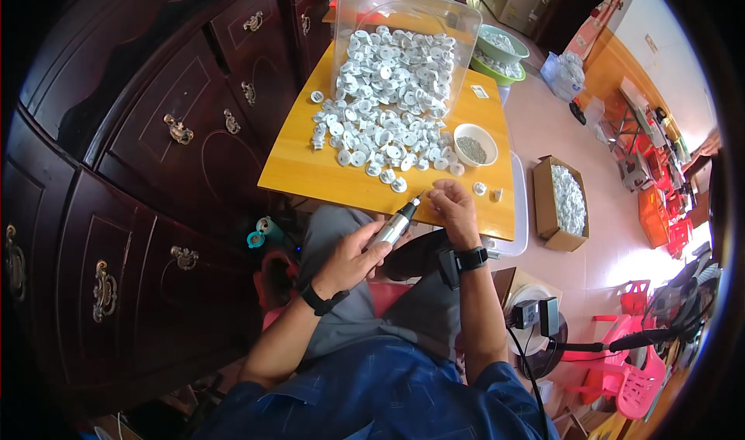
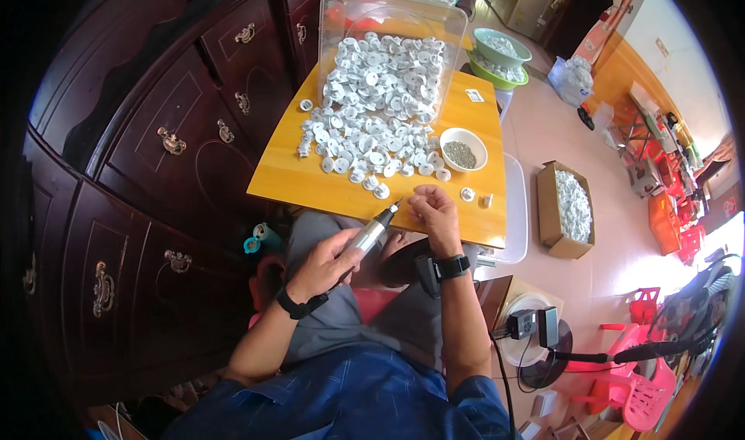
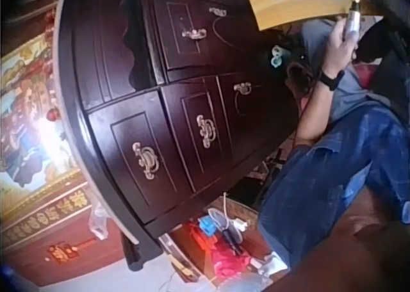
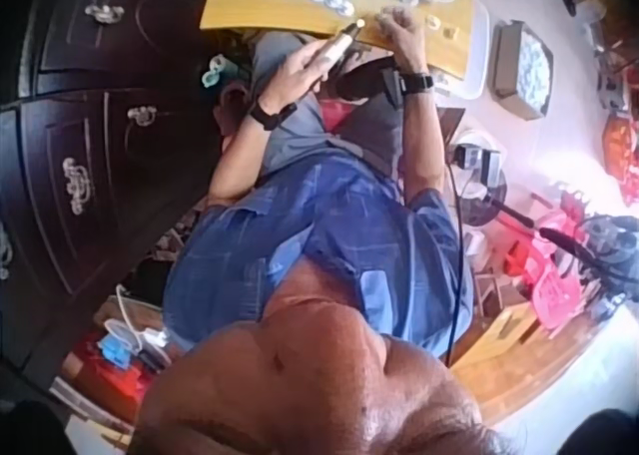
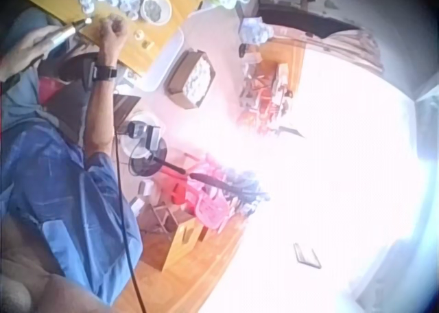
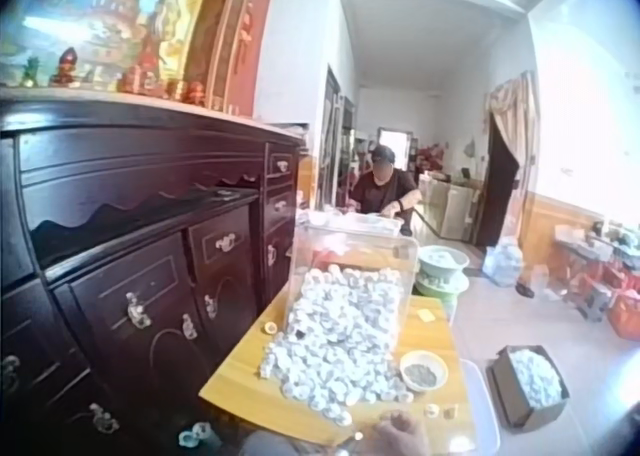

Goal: Using an electric screwdriver to assemble small metal components onto white plastic parts.

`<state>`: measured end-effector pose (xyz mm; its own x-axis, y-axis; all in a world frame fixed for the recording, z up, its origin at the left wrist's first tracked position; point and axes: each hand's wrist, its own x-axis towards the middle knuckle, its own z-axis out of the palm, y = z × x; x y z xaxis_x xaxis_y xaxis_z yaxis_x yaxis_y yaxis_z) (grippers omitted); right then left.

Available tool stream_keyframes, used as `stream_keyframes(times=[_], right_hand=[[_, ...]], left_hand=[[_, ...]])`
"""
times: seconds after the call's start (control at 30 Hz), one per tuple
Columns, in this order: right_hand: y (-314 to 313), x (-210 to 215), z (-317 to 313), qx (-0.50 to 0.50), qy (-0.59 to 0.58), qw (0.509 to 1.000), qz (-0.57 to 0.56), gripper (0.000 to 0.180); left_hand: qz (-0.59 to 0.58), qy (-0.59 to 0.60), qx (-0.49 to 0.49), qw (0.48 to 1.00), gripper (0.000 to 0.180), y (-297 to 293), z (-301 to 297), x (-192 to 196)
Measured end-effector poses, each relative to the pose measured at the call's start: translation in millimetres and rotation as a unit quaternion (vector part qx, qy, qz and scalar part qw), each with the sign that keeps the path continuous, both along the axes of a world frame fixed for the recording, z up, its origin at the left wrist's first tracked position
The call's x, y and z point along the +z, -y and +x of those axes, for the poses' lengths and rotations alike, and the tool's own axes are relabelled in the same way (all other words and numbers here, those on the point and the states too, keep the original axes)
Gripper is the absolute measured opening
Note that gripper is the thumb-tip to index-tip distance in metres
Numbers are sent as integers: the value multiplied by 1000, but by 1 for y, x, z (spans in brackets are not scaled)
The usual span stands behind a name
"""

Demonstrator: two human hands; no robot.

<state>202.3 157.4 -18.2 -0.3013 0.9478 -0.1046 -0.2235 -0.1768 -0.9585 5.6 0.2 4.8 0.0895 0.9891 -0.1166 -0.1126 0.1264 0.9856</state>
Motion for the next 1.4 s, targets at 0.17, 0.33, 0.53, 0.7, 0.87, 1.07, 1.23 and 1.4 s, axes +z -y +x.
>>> stream_keyframes(times=[0.17,0.33,0.53,0.7,0.87,1.07,1.23,1.4], right_hand=[[5,3,-2,22,19,999,-19,12],[-6,-10,2,52,-60,995,-64,12],[-5,-10,-2,90,-109,987,-71,10],[-5,-7,-4,69,-116,986,-98,7],[-11,-3,3,110,-99,983,-108,7],[-19,-8,7,140,-107,979,-105,8],[-17,-2,4,133,-123,979,-97,15],[-20,7,-2,141,-80,984,-76,20]], left_hand=[[7,-21,-16,1000,50,1,2,5],[-1,-14,-7,1000,43,0,2,4],[-1,-14,-10,1000,45,0,2,1],[5,-25,-15,1000,46,0,1,2],[12,-37,-25,999,47,1,0,5],[25,-70,-3,997,45,2,1,5],[-5,29,-31,999,47,1,-3,12],[4,18,-33,999,47,-1,-3,13]])
